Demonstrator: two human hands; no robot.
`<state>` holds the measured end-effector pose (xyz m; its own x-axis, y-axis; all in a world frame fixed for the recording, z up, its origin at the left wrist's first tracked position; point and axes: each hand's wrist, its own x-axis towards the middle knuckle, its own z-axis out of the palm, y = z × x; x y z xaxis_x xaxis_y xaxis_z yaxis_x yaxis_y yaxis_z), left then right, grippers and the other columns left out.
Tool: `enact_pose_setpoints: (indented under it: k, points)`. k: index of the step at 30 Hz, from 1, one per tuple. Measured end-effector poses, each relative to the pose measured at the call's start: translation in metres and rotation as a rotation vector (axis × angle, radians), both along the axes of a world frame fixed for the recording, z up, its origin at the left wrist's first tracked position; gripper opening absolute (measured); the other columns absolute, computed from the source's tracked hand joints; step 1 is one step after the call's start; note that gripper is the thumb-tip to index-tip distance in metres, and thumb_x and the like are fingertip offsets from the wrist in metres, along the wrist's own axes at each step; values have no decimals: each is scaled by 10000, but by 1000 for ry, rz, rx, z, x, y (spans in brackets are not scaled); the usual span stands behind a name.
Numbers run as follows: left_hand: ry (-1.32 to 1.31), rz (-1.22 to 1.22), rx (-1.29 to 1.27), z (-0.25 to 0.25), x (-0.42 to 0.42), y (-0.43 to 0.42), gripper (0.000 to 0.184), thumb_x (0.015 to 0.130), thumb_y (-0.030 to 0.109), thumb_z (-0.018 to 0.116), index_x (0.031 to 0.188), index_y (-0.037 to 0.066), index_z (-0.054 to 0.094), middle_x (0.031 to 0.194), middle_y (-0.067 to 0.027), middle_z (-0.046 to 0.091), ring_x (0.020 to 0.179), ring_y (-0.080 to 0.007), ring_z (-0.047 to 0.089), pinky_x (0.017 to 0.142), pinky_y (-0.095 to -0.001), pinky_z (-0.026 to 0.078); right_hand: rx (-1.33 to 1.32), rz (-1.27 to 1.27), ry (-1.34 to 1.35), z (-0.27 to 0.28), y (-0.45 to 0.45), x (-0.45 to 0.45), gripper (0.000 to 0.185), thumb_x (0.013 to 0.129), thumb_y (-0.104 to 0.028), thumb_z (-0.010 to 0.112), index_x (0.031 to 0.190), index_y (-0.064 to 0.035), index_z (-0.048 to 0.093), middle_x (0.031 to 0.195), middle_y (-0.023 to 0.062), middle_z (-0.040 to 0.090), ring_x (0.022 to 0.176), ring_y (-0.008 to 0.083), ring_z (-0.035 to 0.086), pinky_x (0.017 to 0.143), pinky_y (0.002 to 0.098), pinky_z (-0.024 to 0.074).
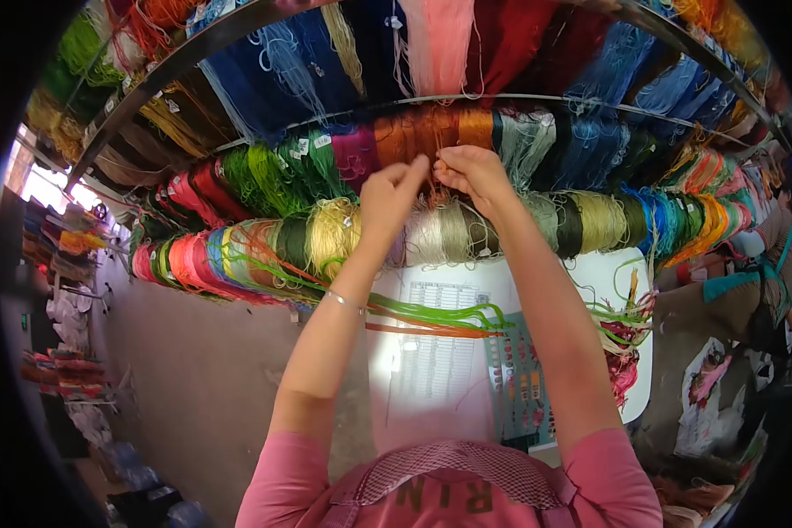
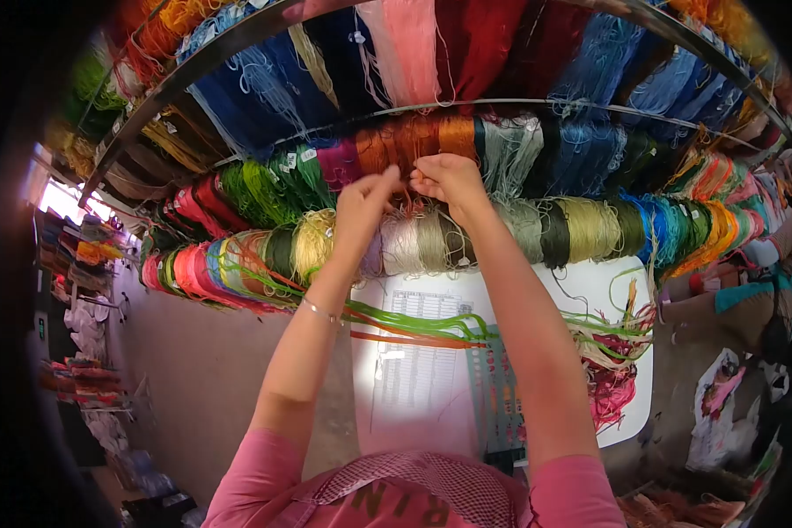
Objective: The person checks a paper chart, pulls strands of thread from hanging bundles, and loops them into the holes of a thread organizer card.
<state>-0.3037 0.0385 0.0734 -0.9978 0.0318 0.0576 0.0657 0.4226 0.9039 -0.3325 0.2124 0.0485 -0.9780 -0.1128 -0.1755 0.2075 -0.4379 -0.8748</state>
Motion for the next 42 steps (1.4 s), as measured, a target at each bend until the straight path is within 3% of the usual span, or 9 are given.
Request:
enact_pose_setpoints:
  k: [3,6,24,27,30,37,38,40,42]
  points:
    - [-344,-43,516,-16,-39,12,433,902,448,620,1007,43,730,891,0,706,679,-65,549,610,-213,415,-60,-33,85,-12,3,7,157,935,-111,610,1004,29,616,879,97,664,786,173,660,745,290,561]
    - [-405,-152,531,-17,-49,21,379,903,415,626,984,60,730,900,-1,702,817,-99,613,693,-272,453,-59,-4,80,-16,6,5,141,943,-108,597,990,23,617,884,101,669,782,175,662,756,296,558]
    - [-282,-202,745,-21,-41,15,176,886,185,628,989,82,727,870,36,700,769,-33,549,632,-191,336,24,-88,105,-15,2,12,152,932,-143,624,977,1,611,859,90,672,761,165,662,696,278,548]
    - [-282,-256,755,-19,-41,13,119,909,176,645,934,75,703,808,21,674,698,-20,541,595,-173,367,290,-359,211,-21,-8,12,155,912,-150,651,958,-2,650,886,70,651,762,142,631,669,258,503]
    - [-264,-339,604,-25,-38,15,105,906,165,654,922,70,694,793,10,665,695,-34,547,595,-183,386,632,-534,372,-16,-12,9,149,887,-150,679,927,-7,692,914,58,612,785,117,590,682,247,458]
    - [-257,-384,66,-74,-67,23,139,864,117,687,808,-6,719,752,-31,686,696,-101,587,681,-251,479,-186,-164,278,8,3,34,79,934,-71,587,940,-1,624,923,52,574,786,137,548,712,246,437]
    - [-183,-334,-58,-84,-74,21,107,771,123,703,777,28,752,721,-127,698,676,-200,655,692,-322,519,-297,-111,281,18,10,50,59,953,-46,548,943,-2,587,925,49,572,766,133,539,709,245,435]
    - [-119,-267,-308,-80,-76,22,115,752,129,696,780,34,753,770,-165,699,730,-267,678,721,-362,533,732,-209,596,31,41,101,91,949,-129,584,911,-47,589,857,3,551,748,101,507,697,234,405]
    - [-46,-203,-461,-80,-79,23,129,744,134,678,785,37,753,815,-194,698,790,-325,685,753,-400,541,394,-218,70,35,82,156,110,913,-197,636,903,-89,618,791,-49,522,749,69,476,669,210,361]
